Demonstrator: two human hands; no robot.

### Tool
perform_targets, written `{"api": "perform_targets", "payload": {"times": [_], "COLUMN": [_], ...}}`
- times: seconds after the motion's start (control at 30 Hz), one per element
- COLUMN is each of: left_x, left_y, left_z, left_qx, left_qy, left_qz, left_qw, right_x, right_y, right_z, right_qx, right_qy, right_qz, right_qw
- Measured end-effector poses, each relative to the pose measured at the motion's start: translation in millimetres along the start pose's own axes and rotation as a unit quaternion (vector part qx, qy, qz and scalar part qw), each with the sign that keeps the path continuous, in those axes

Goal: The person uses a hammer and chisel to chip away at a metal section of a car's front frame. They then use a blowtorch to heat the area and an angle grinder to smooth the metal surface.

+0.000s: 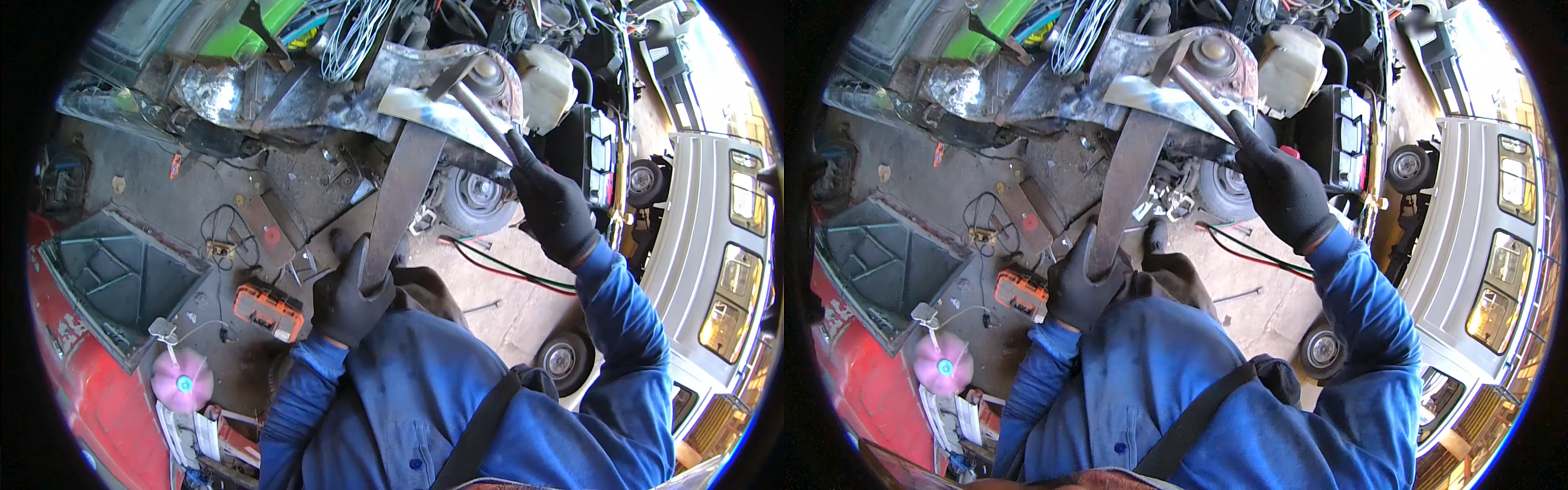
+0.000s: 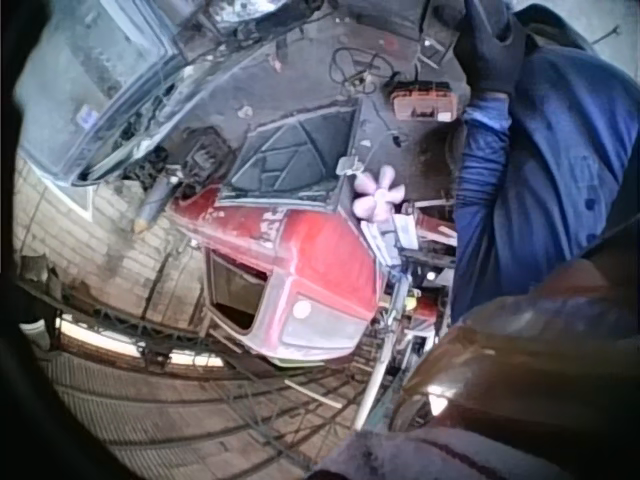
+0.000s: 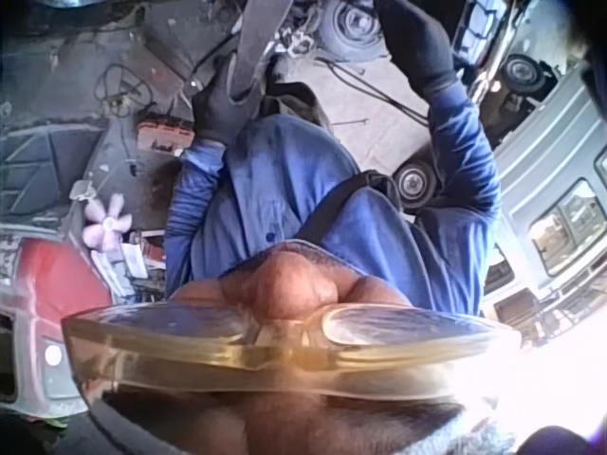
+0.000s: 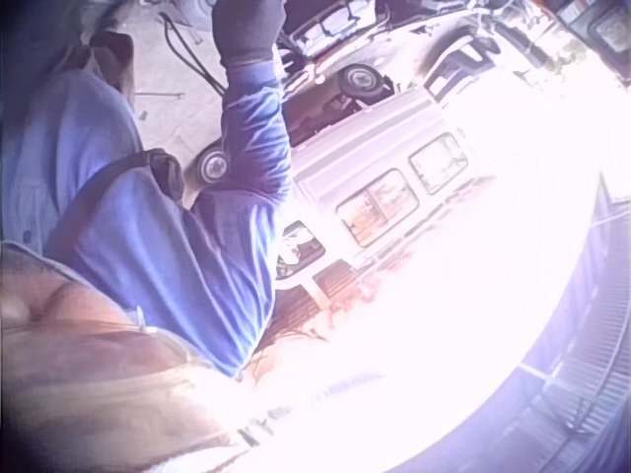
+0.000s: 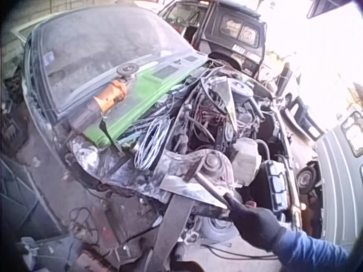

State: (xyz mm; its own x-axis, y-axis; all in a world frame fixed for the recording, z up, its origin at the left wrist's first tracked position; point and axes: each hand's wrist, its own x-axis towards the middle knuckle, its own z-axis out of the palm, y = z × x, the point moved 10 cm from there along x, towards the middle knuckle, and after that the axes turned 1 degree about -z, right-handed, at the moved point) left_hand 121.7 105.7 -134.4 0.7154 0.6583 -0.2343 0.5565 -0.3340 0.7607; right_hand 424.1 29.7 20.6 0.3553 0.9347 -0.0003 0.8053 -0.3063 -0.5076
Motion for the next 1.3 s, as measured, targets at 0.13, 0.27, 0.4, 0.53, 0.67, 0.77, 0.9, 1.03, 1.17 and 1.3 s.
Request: {"api": "perform_targets", "payload": {"times": [0.13, 0.27, 0.4, 0.53, 0.67, 0.77, 0.9, 1.03, 1.17, 1.3], "left_x": [-6, -6, -6, -7, -5, -13, -56, -81, -71, -59], "left_y": [23, 21, 23, 22, 31, 25, 37, 22, 19, 21], "left_z": [-18, -17, -20, -18, -26, -29, -49, -45, -40, -40], "left_qx": [0.014, -0.005, -0.005, -0.005, 0.011, -0.016, -0.068, -0.030, -0.012, -0.008], "left_qy": [0.088, 0.092, 0.103, 0.088, 0.101, 0.047, 0.021, 0.028, 0.049, 0.063], "left_qz": [0.113, 0.108, 0.126, 0.102, 0.116, 0.035, 0.030, -0.036, 0.011, 0.048], "left_qw": [0.990, 0.990, 0.987, 0.991, 0.988, 0.998, 0.997, 0.999, 0.999, 0.997], "right_x": [-9, -19, -24, -31, -31, -38, -63, -78, -85, -93], "right_y": [-9, 2, 0, 1, 5, -9, -4, -1, 2, -1], "right_z": [-21, 2, -20, -11, -10, -32, -29, -26, -25, -27], "right_qx": [0.045, -0.041, 0.023, 0.016, 0.008, 0.067, 0.032, 0.059, 0.085, 0.079], "right_qy": [0.080, -0.020, 0.071, 0.022, -0.011, 0.106, 0.105, 0.111, 0.114, 0.126], "right_qz": [-0.028, 0.047, 0.025, 0.046, 0.071, 0.014, 0.078, 0.074, 0.090, 0.082], "right_qw": [0.995, 0.998, 0.997, 0.999, 0.997, 0.992, 0.991, 0.989, 0.986, 0.985]}}
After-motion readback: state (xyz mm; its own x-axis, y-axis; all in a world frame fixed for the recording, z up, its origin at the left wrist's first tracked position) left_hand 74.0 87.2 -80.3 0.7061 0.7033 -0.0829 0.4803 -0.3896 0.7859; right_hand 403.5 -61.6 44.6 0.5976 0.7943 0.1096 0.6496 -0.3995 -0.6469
